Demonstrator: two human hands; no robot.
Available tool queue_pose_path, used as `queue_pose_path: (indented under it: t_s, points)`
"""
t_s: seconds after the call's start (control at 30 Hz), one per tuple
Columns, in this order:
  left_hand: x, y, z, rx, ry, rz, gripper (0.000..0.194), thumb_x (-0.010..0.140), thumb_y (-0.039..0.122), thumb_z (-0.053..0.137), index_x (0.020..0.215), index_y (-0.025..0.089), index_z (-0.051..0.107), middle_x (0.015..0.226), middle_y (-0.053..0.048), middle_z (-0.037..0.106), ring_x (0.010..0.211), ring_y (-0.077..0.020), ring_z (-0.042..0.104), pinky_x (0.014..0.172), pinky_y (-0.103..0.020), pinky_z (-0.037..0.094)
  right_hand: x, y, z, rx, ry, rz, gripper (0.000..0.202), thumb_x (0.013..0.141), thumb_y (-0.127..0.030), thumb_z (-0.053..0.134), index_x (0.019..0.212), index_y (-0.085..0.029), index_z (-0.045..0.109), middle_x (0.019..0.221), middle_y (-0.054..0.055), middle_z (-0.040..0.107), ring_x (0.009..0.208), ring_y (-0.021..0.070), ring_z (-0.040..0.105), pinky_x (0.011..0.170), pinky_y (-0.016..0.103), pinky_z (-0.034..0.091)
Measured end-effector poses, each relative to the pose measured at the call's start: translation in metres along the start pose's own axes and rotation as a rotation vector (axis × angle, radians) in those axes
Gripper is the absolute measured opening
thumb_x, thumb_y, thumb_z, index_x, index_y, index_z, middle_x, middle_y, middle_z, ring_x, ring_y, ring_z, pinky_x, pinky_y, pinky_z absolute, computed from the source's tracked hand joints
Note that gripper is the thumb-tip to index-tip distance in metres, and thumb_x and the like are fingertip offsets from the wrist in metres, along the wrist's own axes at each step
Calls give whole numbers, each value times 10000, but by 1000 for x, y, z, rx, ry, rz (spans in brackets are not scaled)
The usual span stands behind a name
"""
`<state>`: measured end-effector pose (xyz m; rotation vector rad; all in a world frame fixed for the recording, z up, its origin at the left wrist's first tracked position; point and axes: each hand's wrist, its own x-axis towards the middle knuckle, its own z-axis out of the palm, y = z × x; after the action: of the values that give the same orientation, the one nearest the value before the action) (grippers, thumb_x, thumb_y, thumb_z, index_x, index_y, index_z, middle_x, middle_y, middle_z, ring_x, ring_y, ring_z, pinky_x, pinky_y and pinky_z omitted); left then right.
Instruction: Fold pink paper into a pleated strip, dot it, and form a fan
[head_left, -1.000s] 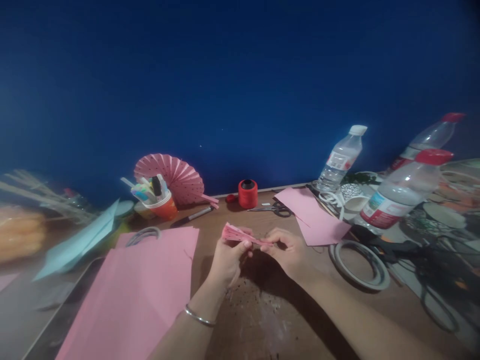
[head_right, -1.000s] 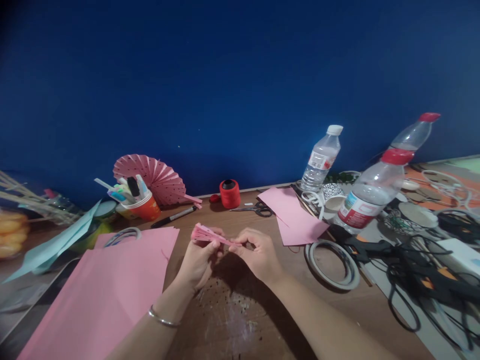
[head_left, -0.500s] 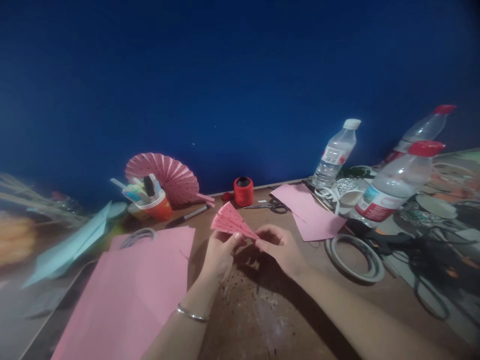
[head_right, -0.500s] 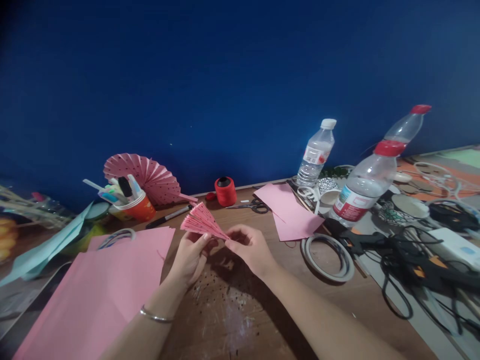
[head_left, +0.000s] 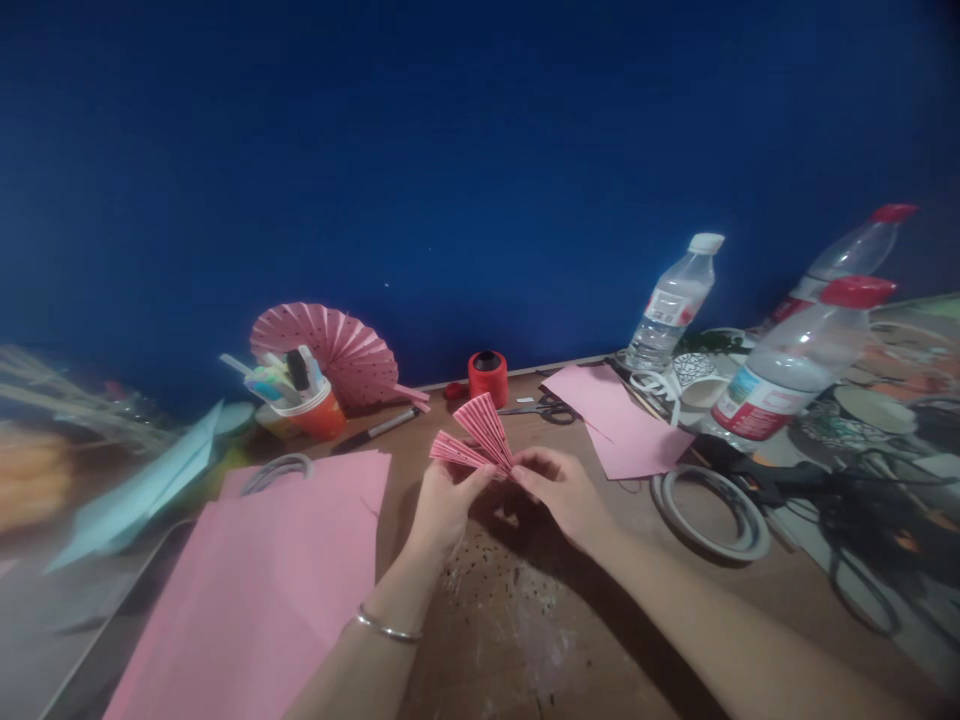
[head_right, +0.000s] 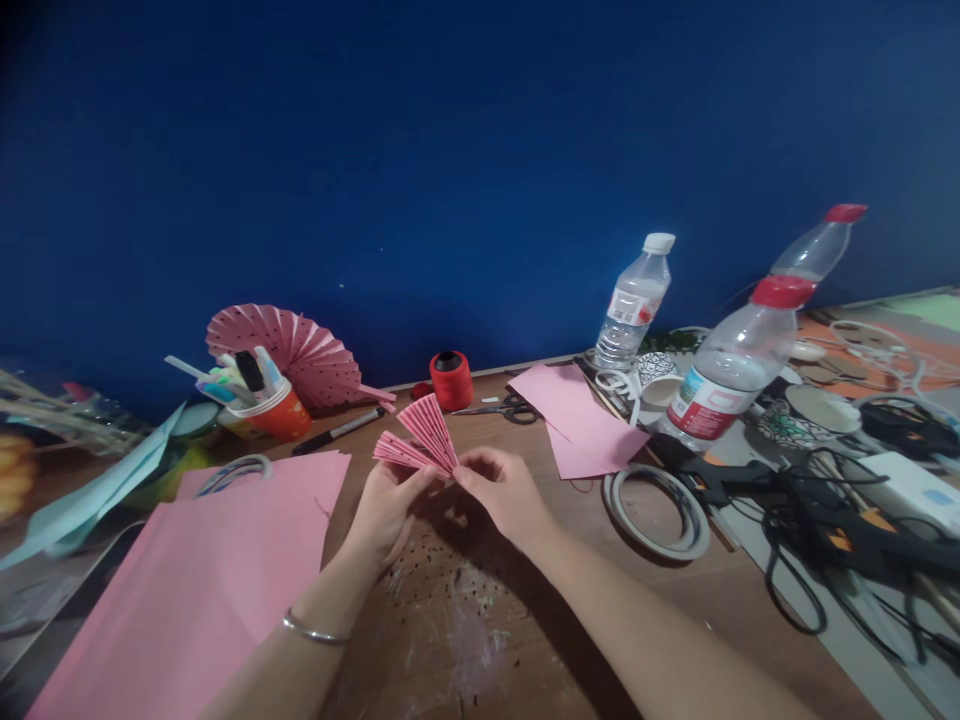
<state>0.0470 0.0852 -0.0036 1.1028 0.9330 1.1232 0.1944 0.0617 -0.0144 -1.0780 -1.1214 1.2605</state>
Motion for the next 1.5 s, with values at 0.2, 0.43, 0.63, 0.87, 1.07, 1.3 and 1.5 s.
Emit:
queue_pose_path:
  t_s: [0.2,0.43,0.63,0.87,1.07,1.3,1.5]
  points:
    - [0,3,-2,-34,-19,7,246,635,208,689,822,146,541,772,-14,630,689,-129,602,659,-238,474,1,-1,1,124,55,7,179,686,-326,637,724,-167,563,585,-33,536,498,86,456,483,212,376]
    - [-5,10,-3,80,-203,25,172,633,211,685,749,150,574,743,-22,601,685,-146,591,620,-249,477,-1,-2,4,300,3,58,232,648,-355,675,737,-177,555,644,-18,570,537,108,515,532,248,439]
    - [-2,13,-6,392,-190,249,83,684,245,642,696,163,635,760,-36,574,733,-156,559,658,-247,450,0,-2,5,326,-12,71,238,625,-352,694,723,-178,563,639,-18,574,543,113,526,550,260,458]
    - [-3,10,-8,507,-192,226,102,708,279,619,724,183,648,785,-35,564,736,-157,549,628,-240,433,-1,-2,5,365,-40,56,179,641,-289,694,714,-173,580,623,-27,573,535,95,520,537,232,434]
    - [-4,14,-6,545,-218,258,107,726,273,599,679,181,626,762,-22,541,717,-148,537,627,-240,425,-1,-3,5,397,-29,81,171,637,-271,699,711,-174,579,639,-28,579,543,93,525,542,227,430]
    - [-6,17,-4,529,-277,266,92,743,212,570,660,174,584,760,-13,526,728,-146,524,668,-253,419,0,-1,6,422,-25,72,188,635,-284,701,690,-153,578,622,-15,582,537,95,521,537,233,430]
    - [-7,15,-1,462,-322,302,107,760,146,528,665,163,577,766,-5,507,739,-134,511,693,-249,405,-1,1,6,405,-42,77,181,636,-282,701,684,-150,587,600,-17,586,516,87,515,522,221,420]
